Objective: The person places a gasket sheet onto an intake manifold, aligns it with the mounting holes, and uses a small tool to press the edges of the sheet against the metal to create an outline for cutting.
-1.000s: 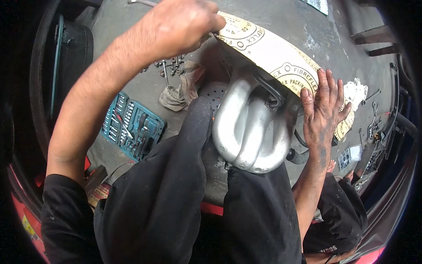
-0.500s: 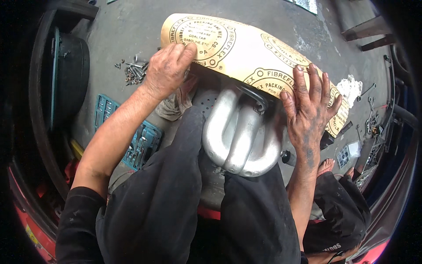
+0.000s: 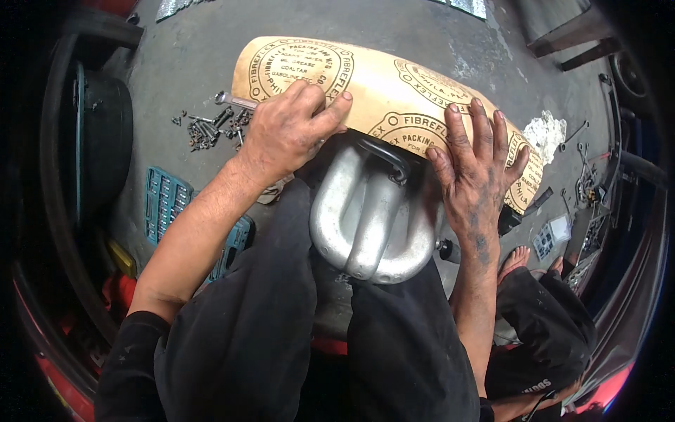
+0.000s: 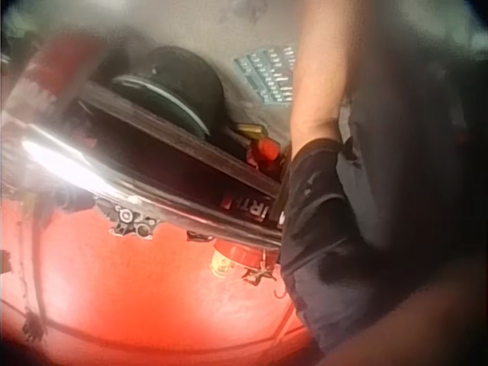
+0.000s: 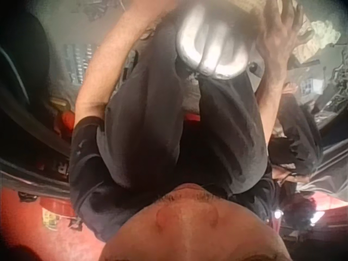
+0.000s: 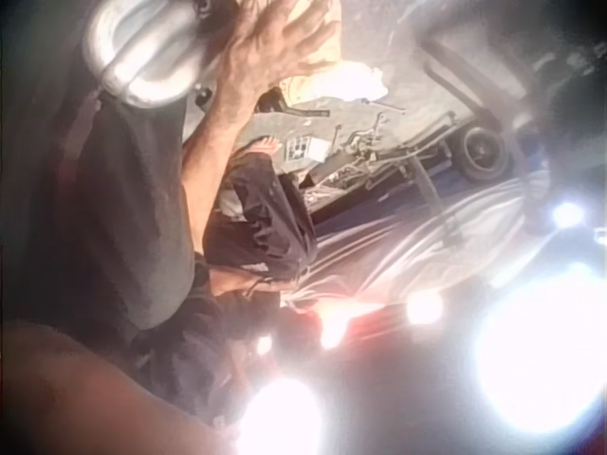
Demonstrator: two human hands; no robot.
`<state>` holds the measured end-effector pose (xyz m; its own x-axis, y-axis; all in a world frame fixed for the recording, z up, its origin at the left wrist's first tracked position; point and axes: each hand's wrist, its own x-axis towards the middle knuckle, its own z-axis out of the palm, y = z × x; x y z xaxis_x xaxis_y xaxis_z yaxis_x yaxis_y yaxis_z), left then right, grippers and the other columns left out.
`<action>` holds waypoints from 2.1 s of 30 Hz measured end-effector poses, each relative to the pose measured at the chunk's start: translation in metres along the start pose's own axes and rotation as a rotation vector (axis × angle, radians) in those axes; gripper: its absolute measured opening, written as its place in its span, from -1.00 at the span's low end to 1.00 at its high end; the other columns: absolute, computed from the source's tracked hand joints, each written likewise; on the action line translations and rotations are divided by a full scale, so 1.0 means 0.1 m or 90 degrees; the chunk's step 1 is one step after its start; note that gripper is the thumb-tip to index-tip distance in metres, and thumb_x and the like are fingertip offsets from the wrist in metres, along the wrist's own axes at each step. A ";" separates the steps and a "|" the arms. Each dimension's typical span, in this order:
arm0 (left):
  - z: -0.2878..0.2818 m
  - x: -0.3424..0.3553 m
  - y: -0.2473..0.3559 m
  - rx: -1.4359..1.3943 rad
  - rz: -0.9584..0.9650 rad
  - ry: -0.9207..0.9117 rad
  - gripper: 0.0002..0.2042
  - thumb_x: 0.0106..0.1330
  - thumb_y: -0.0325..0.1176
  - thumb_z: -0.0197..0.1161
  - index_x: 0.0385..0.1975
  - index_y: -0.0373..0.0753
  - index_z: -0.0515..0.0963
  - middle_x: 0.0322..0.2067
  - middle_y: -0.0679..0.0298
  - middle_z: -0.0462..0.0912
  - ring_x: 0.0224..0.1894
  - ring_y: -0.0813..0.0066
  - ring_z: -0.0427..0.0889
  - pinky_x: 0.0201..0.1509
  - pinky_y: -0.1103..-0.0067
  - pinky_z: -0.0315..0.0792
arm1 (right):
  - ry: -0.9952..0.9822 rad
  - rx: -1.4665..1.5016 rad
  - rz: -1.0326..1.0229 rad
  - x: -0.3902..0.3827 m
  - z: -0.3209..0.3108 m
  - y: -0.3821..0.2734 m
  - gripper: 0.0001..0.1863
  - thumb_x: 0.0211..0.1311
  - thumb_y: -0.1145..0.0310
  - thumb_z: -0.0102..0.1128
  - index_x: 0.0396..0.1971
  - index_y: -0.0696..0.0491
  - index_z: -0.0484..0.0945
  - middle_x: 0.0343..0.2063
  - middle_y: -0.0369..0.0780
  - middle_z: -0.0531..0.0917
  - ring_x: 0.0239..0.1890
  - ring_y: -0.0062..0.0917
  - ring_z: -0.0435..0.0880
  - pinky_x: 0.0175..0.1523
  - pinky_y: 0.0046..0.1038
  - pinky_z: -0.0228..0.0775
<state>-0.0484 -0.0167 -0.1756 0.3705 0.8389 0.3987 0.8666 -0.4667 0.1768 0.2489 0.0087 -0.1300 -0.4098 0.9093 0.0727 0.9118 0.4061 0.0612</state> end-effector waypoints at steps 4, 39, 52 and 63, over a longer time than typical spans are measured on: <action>0.03 -0.04 -0.02 0.011 0.079 0.052 -0.66 0.25 -0.29 0.30 0.03 -0.14 0.60 -0.36 0.36 0.45 -0.28 0.46 0.56 -0.39 0.55 0.56 | 0.009 0.005 -0.001 -0.02 0.01 0.02 -0.38 0.41 -0.26 0.00 0.40 -0.40 0.42 0.50 -0.35 0.26 0.59 -0.35 0.01 0.57 0.18 -0.60; 0.12 0.11 0.07 -0.036 0.115 0.101 -0.83 0.14 -0.41 0.28 -0.28 -0.28 0.60 -0.41 0.31 0.52 -0.30 0.41 0.59 -0.39 0.56 0.56 | 0.011 -0.024 0.003 0.10 -0.25 -0.10 -0.43 0.36 0.05 0.21 0.37 -0.30 0.47 0.50 -0.25 0.25 0.57 -0.32 0.08 0.57 0.20 -0.45; 0.11 0.06 0.09 -0.067 0.086 0.073 -0.69 0.09 -0.39 0.28 -0.14 -0.34 0.62 -0.33 0.24 0.58 -0.27 0.31 0.62 -0.37 0.47 0.58 | -0.027 0.065 -0.272 0.49 -0.03 -0.30 -0.36 0.34 -0.17 0.13 0.41 -0.49 0.34 0.51 -0.42 0.21 0.57 -0.37 0.08 0.64 0.14 -0.38; 0.03 0.13 0.06 -0.011 0.094 0.074 -0.86 0.11 -0.37 0.31 -0.33 -0.17 0.58 -0.45 0.38 0.46 -0.32 0.46 0.55 -0.35 0.56 0.54 | -0.004 0.053 -0.266 0.48 0.01 -0.31 -0.39 0.34 -0.18 0.08 0.39 -0.54 0.34 0.48 -0.43 0.26 0.54 -0.39 0.16 0.63 0.14 -0.30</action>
<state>-0.0369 -0.0075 -0.1724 0.4511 0.7237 0.5223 0.7994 -0.5879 0.1242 0.2006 0.0401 -0.1293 -0.7450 0.6650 0.0527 0.6660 0.7459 0.0037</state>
